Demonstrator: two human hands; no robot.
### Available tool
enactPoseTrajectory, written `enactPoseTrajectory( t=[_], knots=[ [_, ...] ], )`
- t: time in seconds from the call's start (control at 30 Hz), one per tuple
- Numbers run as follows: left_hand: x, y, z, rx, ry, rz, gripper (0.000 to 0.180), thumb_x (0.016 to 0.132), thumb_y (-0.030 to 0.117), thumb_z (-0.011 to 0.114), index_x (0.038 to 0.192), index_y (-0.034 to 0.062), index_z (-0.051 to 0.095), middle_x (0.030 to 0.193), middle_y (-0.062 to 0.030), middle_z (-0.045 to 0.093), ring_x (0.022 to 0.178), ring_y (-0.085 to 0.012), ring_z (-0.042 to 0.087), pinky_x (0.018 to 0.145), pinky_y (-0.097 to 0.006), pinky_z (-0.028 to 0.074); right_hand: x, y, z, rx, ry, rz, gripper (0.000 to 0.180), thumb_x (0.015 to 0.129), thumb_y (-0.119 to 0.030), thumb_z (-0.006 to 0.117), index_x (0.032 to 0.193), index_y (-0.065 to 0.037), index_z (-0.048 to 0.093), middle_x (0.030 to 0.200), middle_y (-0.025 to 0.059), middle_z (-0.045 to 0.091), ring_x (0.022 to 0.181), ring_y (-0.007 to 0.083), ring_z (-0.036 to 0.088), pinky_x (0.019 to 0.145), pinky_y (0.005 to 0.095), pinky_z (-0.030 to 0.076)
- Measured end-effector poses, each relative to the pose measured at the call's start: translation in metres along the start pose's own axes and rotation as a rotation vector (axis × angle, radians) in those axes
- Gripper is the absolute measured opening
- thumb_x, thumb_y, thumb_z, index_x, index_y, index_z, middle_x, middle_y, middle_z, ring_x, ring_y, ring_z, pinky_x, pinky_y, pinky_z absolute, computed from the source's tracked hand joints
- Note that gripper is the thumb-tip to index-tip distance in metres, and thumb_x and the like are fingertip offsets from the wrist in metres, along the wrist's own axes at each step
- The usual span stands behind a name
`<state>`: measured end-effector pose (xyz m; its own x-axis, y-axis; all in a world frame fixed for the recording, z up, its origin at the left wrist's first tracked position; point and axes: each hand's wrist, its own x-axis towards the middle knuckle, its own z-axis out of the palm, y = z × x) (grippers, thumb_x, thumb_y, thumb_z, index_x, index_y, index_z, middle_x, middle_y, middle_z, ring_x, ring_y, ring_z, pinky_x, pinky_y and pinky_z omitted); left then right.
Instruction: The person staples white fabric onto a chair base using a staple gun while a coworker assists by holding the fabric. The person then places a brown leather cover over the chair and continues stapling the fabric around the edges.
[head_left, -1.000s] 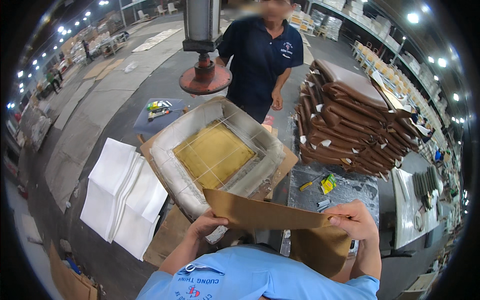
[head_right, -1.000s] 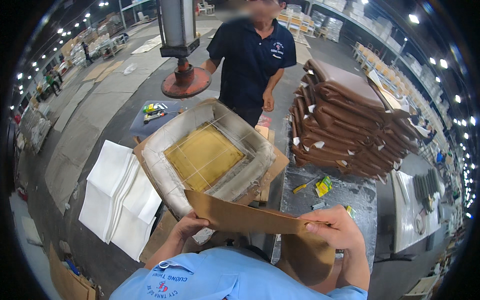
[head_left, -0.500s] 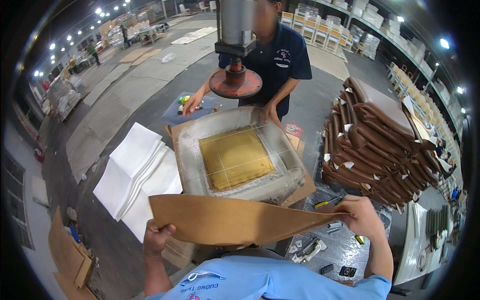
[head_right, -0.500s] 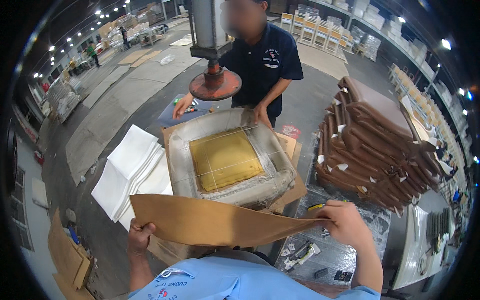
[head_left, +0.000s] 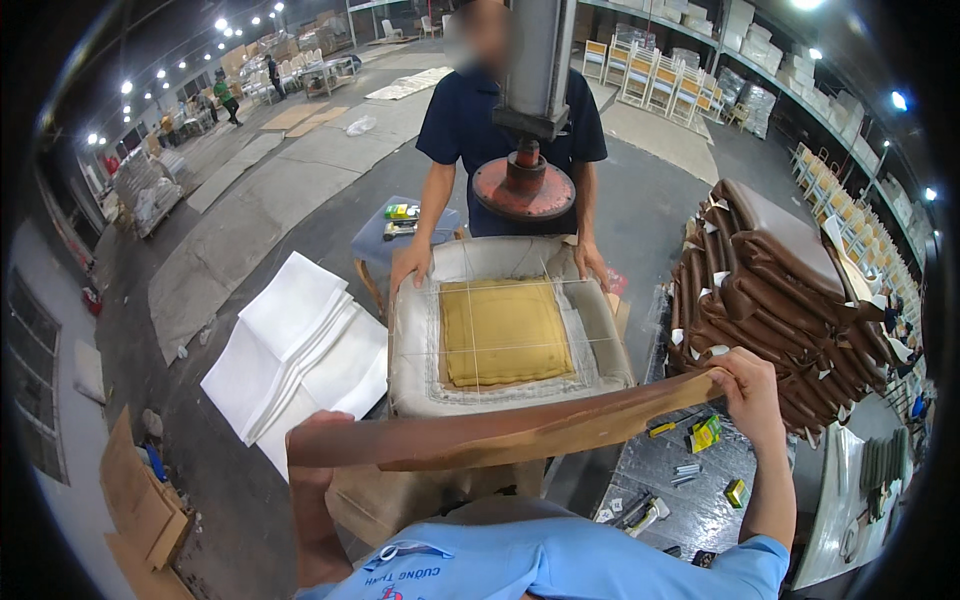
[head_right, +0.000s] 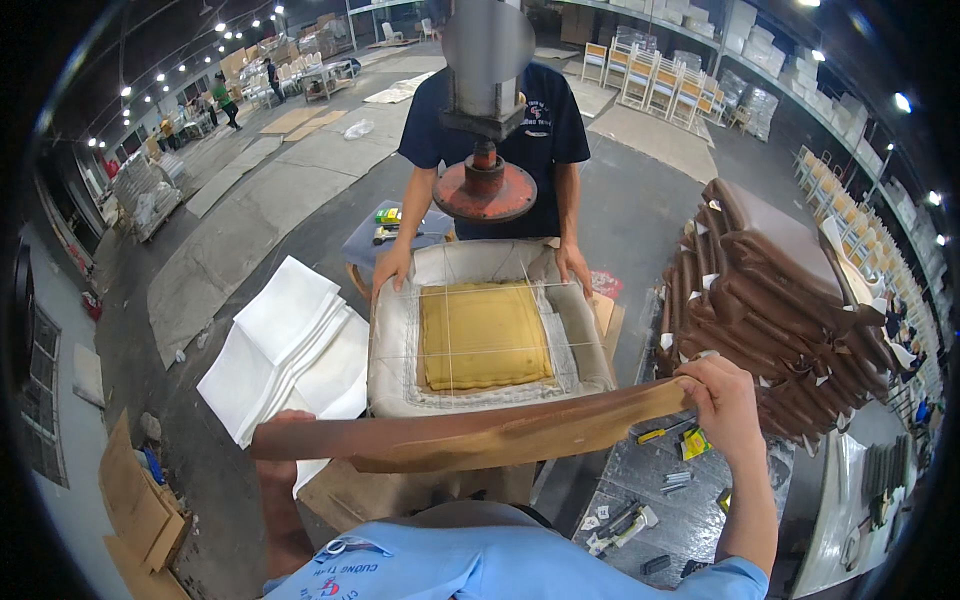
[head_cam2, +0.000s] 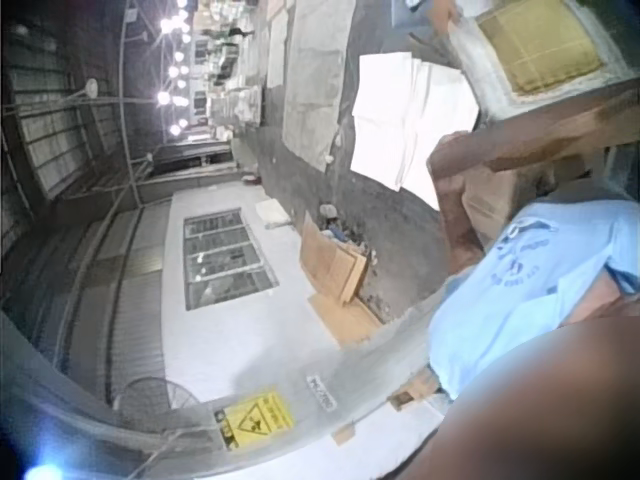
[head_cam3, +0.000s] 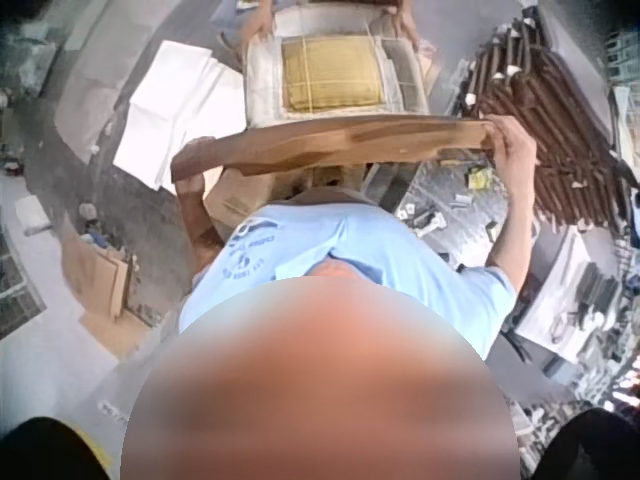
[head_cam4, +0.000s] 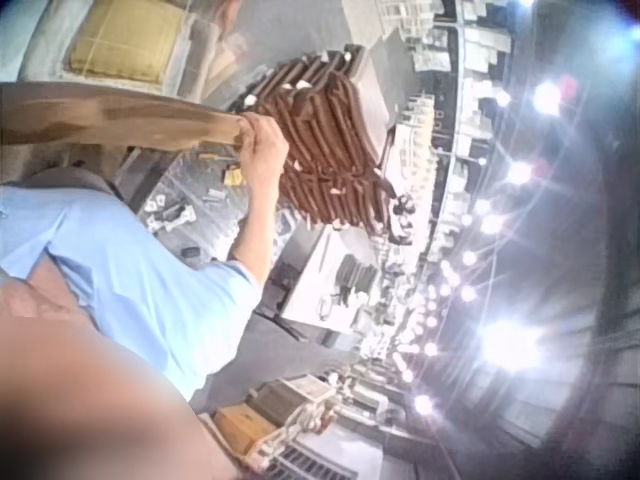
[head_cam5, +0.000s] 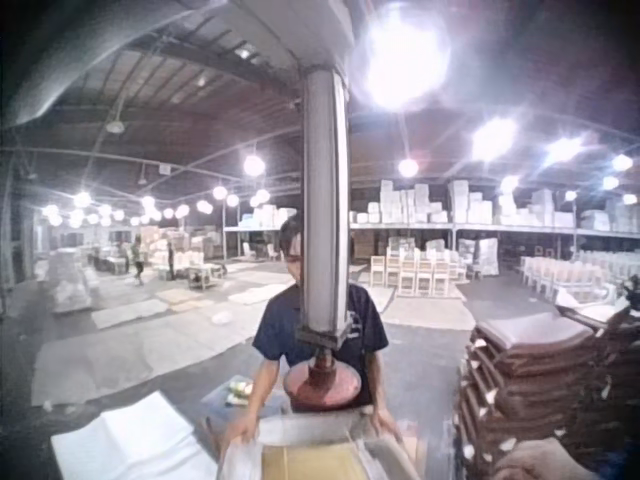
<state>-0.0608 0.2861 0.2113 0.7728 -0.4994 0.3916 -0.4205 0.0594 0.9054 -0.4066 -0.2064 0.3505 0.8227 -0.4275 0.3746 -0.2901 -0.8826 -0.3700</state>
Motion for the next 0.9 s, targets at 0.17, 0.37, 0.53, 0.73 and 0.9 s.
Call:
enactPoseTrajectory(
  t=[0.17,0.37,0.53,0.73,0.9],
  knots=[
    [0.048,-0.026,-0.010,-0.067,0.129,-0.144,0.030,0.110,0.025,0.070,0.117,-0.0033,0.077,0.110,-0.0088,0.080,0.103,-0.0165,0.074,0.091,-0.034,0.059,0.019,-0.001,0.031,0.047,0.167,0.043,0.014,0.095,-0.004,0.078,0.107,0.002,0.078,0.092,0.0168,0.074,0.084,0.0351,0.073,0.077,0.0408,0.056],
    [0.123,-0.076,0.003,-0.253,0.024,-0.307,0.031,0.116,0.026,0.067,0.128,-0.0007,0.077,0.118,-0.0026,0.079,0.108,-0.0128,0.070,0.100,-0.033,0.053,0.063,0.026,0.080,0.067,0.202,0.153,0.016,0.099,-0.010,0.076,0.109,0.002,0.078,0.092,0.0191,0.073,0.084,0.0346,0.072,0.078,0.0417,0.055],
    [0.201,-0.122,0.028,-0.167,0.006,-0.415,0.034,0.116,0.029,0.067,0.130,-0.0010,0.076,0.119,-0.0041,0.079,0.106,-0.0126,0.071,0.097,-0.033,0.054,0.141,0.063,0.123,0.010,0.165,0.129,0.017,0.098,-0.015,0.078,0.097,0.002,0.074,0.095,0.0230,0.074,0.089,0.0424,0.073,0.078,0.0464,0.056],
    [0.289,-0.181,0.060,0.091,-0.054,-0.537,0.032,0.115,0.028,0.069,0.120,-0.0020,0.080,0.105,-0.0040,0.081,0.090,-0.0121,0.071,0.081,-0.033,0.057,0.247,0.122,0.190,-0.083,0.120,0.126,0.016,0.097,-0.020,0.077,0.101,-0.004,0.078,0.097,0.0253,0.077,0.096,0.0456,0.076,0.084,0.0540,0.058],
    [0.349,-0.218,0.089,0.364,0.031,-0.317,0.032,0.107,0.028,0.077,0.123,0.0011,0.081,0.095,-0.0100,0.081,0.085,-0.0179,0.074,0.079,-0.037,0.057,0.319,0.148,0.234,-0.226,-0.046,0.312,0.021,0.096,-0.019,0.075,0.113,-0.008,0.085,0.105,0.0258,0.079,0.101,0.0472,0.077,0.091,0.0536,0.061]
  ],
)
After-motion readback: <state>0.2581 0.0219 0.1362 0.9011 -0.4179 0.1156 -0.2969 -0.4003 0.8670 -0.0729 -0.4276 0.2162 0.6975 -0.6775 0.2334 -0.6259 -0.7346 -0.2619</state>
